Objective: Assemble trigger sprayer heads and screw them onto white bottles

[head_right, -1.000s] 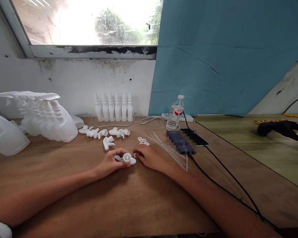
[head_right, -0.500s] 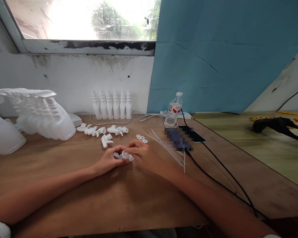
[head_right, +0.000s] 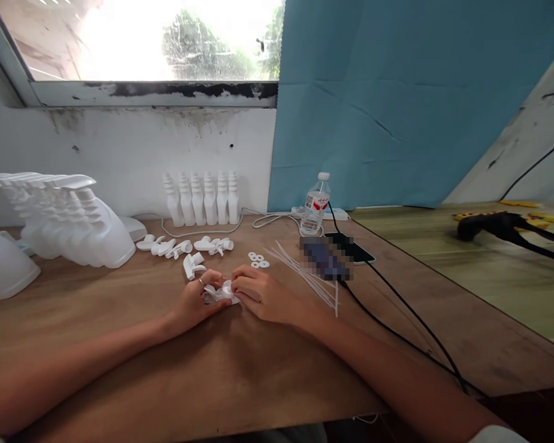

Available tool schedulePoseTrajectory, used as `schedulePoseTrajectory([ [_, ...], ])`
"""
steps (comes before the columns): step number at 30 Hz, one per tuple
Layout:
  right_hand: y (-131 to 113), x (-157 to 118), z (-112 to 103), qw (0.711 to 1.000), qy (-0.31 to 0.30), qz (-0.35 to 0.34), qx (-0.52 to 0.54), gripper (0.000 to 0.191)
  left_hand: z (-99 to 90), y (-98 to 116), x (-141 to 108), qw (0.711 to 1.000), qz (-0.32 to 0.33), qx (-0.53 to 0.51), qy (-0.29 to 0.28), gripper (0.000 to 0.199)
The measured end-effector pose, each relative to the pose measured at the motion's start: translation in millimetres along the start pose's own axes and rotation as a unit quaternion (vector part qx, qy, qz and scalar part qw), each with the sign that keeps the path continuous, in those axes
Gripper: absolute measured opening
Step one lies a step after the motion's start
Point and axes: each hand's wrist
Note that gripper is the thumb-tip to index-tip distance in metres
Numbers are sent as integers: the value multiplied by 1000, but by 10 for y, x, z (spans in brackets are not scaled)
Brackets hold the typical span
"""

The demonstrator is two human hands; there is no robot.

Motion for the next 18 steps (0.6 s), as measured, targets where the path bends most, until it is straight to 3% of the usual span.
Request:
schedulePoseTrajectory([
  [3, 19, -20, 8, 1000, -8, 12, -6, 15, -12, -54, 1, 997, 25, 72, -3, 32],
  [11, 9, -11, 38, 999, -3, 14, -47, 19, -110, 10, 66, 986, 109, 102, -71, 22],
  [18, -117, 15, 93, 983, -19, 45, -175, 20, -145, -27, 86, 982, 136, 111, -74, 22],
])
Point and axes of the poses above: each hand's wrist, its own x-axis towards the middle knuckle, its own z-axis out of the palm, y = z × x, and after that the axes turned 2 degrees about y, right-handed
